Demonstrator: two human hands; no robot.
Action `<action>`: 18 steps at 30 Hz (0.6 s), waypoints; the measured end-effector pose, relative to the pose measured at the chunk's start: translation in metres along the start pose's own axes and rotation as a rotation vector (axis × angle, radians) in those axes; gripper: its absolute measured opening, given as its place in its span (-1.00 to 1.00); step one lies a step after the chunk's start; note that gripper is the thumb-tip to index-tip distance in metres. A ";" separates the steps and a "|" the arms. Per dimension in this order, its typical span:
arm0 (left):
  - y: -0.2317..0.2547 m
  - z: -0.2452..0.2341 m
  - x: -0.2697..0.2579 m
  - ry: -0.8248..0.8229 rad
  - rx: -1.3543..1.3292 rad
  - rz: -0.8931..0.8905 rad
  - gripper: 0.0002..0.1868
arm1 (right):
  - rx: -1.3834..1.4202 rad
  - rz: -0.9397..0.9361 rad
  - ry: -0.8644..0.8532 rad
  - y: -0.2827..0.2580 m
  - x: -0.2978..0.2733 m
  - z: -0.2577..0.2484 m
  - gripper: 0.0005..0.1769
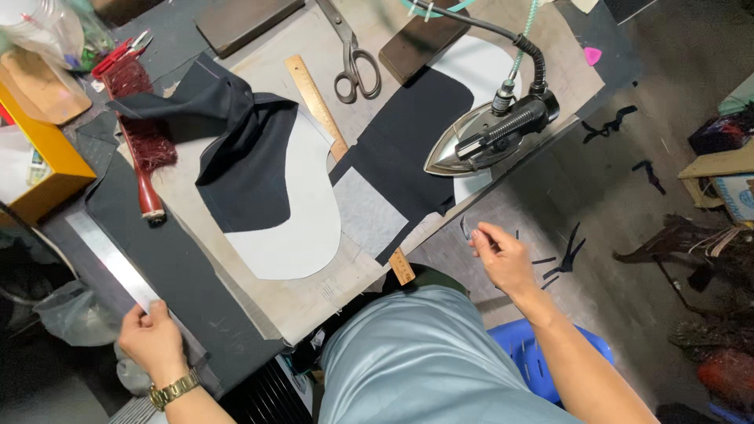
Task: The person cuts pieces of dark fabric using large shears, presses the fabric with a steam iron, and marks lines on the material using a ruler and a pen on a workshop table.
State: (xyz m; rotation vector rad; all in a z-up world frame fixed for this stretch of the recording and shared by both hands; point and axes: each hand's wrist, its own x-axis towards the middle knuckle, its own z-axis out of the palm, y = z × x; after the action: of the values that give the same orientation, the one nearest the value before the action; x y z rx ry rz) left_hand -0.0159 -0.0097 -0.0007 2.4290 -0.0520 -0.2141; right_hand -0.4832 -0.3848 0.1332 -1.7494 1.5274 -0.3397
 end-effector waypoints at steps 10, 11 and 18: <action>-0.013 0.028 -0.009 0.236 0.403 0.270 -0.72 | 0.155 -0.059 0.113 0.010 0.049 -0.010 -0.69; -0.025 0.032 -0.001 0.261 0.361 0.310 -0.74 | 0.123 -0.061 0.212 0.008 0.059 -0.020 -0.76; -0.064 0.040 0.005 0.181 0.141 0.196 -0.84 | 0.009 -0.524 0.349 -0.055 0.263 -0.162 -0.88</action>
State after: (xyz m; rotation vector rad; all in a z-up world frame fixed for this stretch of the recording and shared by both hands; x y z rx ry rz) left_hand -0.0194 0.0130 -0.0733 2.5527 -0.2292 0.1017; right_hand -0.4843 -0.6900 0.2056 -2.1512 1.2614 -0.9534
